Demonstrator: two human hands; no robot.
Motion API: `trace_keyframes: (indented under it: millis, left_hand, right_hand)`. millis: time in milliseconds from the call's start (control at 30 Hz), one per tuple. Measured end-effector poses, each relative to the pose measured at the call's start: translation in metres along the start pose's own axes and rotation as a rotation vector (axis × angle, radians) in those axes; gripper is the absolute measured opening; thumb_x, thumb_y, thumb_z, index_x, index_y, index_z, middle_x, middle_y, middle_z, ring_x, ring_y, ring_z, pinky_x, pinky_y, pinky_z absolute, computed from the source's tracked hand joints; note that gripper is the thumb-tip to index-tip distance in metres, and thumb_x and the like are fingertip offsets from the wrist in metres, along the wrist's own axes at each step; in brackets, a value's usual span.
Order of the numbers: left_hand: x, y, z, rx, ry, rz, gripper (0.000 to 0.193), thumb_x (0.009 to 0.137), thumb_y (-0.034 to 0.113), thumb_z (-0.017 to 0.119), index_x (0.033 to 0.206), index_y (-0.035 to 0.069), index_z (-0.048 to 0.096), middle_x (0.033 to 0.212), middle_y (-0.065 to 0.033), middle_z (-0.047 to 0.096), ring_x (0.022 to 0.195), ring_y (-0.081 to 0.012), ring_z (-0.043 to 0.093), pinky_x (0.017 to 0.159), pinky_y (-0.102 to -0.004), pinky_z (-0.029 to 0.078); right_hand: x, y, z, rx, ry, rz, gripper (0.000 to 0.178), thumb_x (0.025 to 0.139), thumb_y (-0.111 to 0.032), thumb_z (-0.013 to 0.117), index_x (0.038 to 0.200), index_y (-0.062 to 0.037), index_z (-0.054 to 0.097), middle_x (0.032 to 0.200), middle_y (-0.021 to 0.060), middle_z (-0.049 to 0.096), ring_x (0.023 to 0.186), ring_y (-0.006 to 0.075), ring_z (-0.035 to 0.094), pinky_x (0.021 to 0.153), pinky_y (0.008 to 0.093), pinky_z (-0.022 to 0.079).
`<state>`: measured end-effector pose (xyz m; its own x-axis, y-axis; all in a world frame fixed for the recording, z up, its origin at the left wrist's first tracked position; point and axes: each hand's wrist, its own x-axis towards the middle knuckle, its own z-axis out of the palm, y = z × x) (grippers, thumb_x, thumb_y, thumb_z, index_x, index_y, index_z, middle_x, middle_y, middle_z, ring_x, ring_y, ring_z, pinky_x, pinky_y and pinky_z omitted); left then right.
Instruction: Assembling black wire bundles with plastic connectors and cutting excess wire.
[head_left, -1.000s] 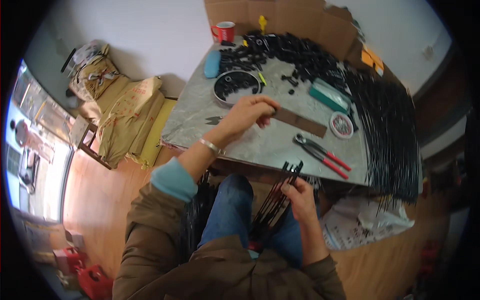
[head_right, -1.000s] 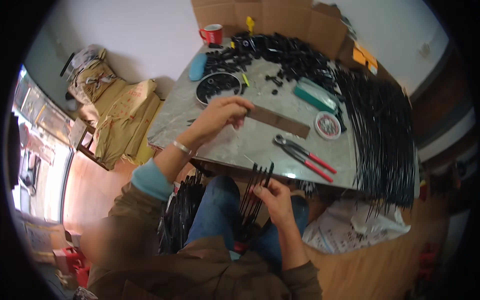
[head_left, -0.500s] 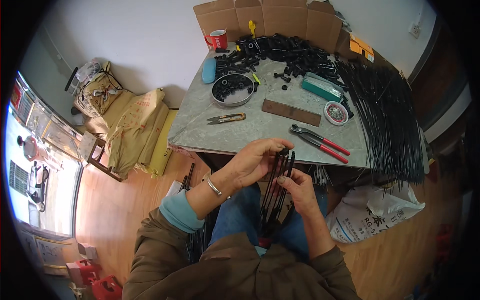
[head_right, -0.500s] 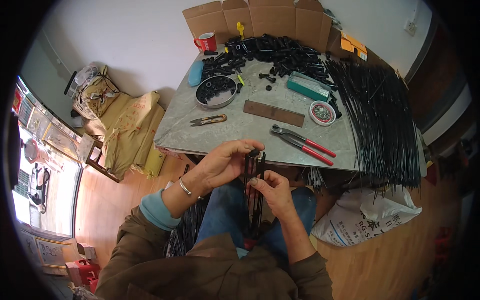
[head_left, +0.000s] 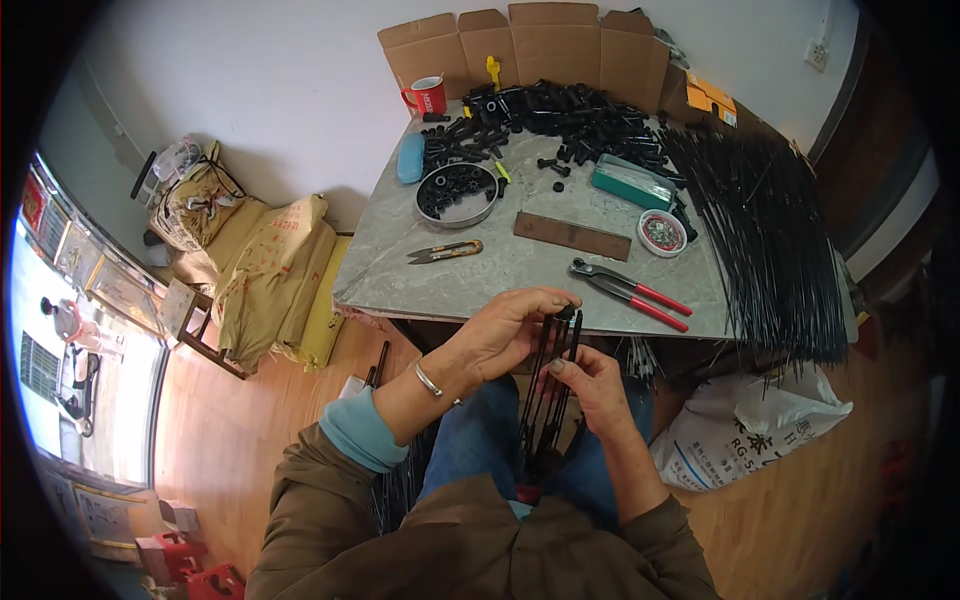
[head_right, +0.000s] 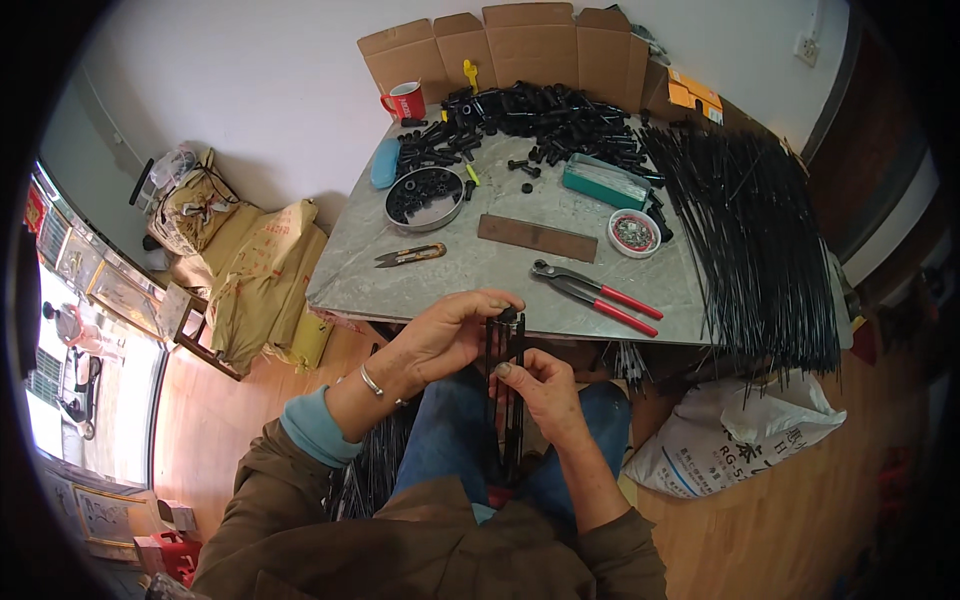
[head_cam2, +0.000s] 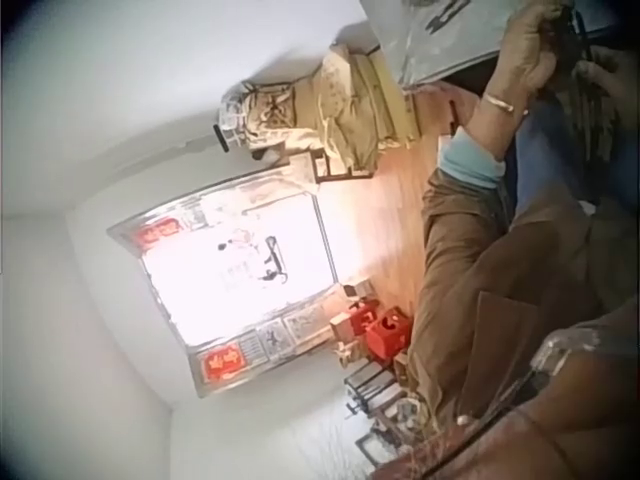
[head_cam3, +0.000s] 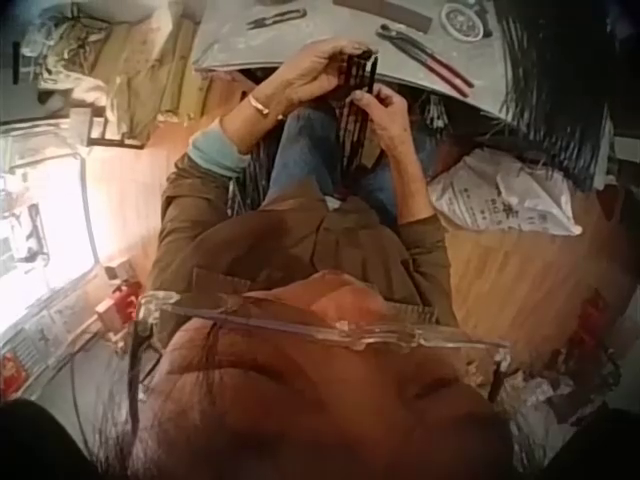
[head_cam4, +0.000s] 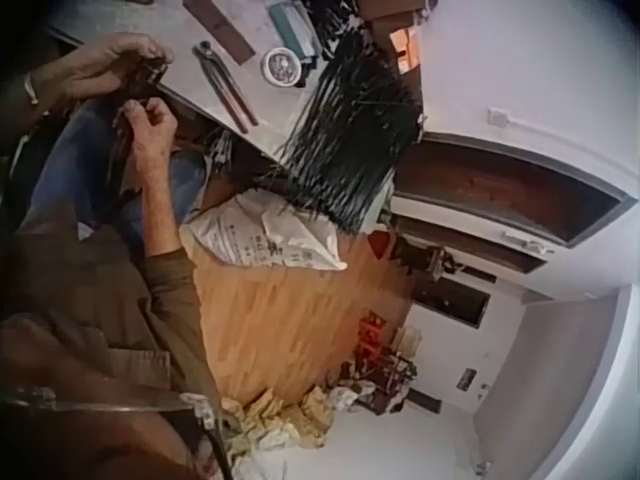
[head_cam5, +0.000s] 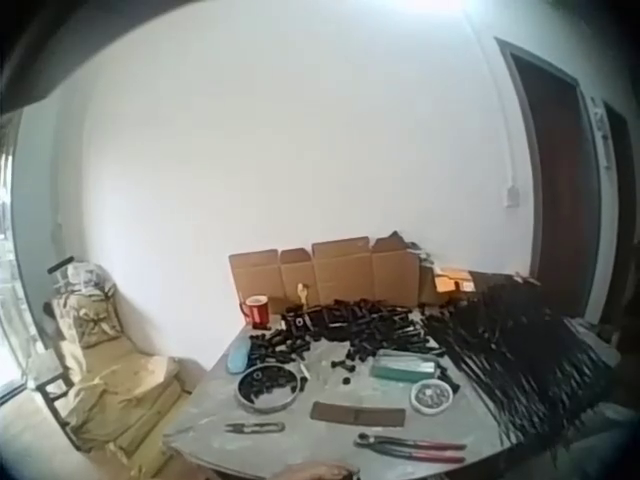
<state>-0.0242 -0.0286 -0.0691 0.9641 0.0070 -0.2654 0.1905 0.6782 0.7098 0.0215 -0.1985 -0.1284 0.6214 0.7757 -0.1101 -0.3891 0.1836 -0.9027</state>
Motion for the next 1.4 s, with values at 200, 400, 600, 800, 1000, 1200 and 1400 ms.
trace_keyframes:
  millis: [200, 400, 600, 800, 1000, 1200, 1400]
  left_hand:
    - [-0.004, 0.008, 0.005, 0.128, -0.035, 0.026, 0.025, 0.086, 0.012, 0.060, 0.107, 0.000, 0.062, 0.092, -0.0040, 0.063, 0.080, -0.0118, 0.059, 0.077, -0.0263, 0.049]
    - [-0.004, 0.012, -0.001, 0.407, -0.051, 0.113, 0.025, 0.088, 0.016, 0.064, 0.110, 0.003, 0.063, 0.091, 0.0009, 0.062, 0.078, -0.0060, 0.056, 0.073, -0.0206, 0.047]
    - [-0.014, -0.002, 0.017, 0.495, -0.102, 0.330, 0.026, 0.086, 0.016, 0.068, 0.109, 0.007, 0.060, 0.088, 0.0052, 0.059, 0.077, -0.0024, 0.051, 0.068, -0.0180, 0.043]
    - [-0.017, 0.002, 0.013, 0.529, -0.065, 0.243, 0.026, 0.084, 0.016, 0.070, 0.107, 0.008, 0.061, 0.086, 0.0063, 0.059, 0.074, -0.0012, 0.050, 0.063, -0.0159, 0.040]
    - [-0.019, -0.012, 0.013, 0.462, 0.014, 0.311, 0.025, 0.082, 0.013, 0.072, 0.105, 0.006, 0.064, 0.083, 0.0049, 0.059, 0.071, -0.0013, 0.050, 0.060, -0.0157, 0.039]
    - [-0.015, -0.019, 0.007, 0.401, 0.019, 0.362, 0.025, 0.082, 0.012, 0.072, 0.106, 0.007, 0.065, 0.082, 0.0059, 0.059, 0.070, -0.0007, 0.050, 0.057, -0.0150, 0.037]
    - [-0.016, -0.020, 0.007, 0.333, 0.004, 0.345, 0.027, 0.082, 0.013, 0.072, 0.107, 0.007, 0.065, 0.083, 0.0058, 0.059, 0.071, -0.0019, 0.051, 0.060, -0.0160, 0.041]
  right_hand:
    - [0.000, 0.000, 0.001, 0.022, 0.023, 0.011, 0.017, 0.085, -0.015, 0.069, 0.080, -0.0026, 0.058, 0.077, 0.0097, 0.066, 0.066, 0.0143, 0.063, 0.059, 0.0244, 0.049]
    - [-0.001, 0.004, -0.003, -0.017, 0.029, -0.015, 0.018, 0.087, -0.016, 0.065, 0.083, -0.0005, 0.059, 0.075, 0.0123, 0.066, 0.063, 0.0169, 0.063, 0.059, 0.0276, 0.051]
    - [-0.006, 0.005, -0.002, -0.036, 0.011, -0.046, 0.018, 0.089, -0.018, 0.063, 0.084, -0.0003, 0.059, 0.077, 0.0115, 0.066, 0.066, 0.0172, 0.063, 0.062, 0.0278, 0.052]
    - [-0.013, -0.009, -0.009, 0.021, 0.042, 0.023, 0.017, 0.091, -0.017, 0.062, 0.090, -0.0004, 0.062, 0.079, 0.0052, 0.064, 0.068, 0.0132, 0.062, 0.064, 0.0256, 0.051]
    - [-0.014, -0.005, -0.005, -0.299, 0.136, -0.063, 0.019, 0.090, -0.019, 0.063, 0.087, -0.0003, 0.063, 0.076, 0.0003, 0.062, 0.067, 0.0069, 0.058, 0.063, 0.0210, 0.048]
    - [-0.012, -0.007, -0.003, -0.372, 0.081, -0.073, 0.021, 0.090, -0.023, 0.064, 0.083, -0.0030, 0.062, 0.073, -0.0017, 0.059, 0.066, 0.0060, 0.057, 0.062, 0.0203, 0.048]
    - [-0.007, -0.016, -0.009, -0.228, -0.030, 0.088, 0.023, 0.089, -0.027, 0.065, 0.078, -0.0072, 0.059, 0.075, -0.0014, 0.060, 0.067, 0.0078, 0.060, 0.061, 0.0217, 0.049]
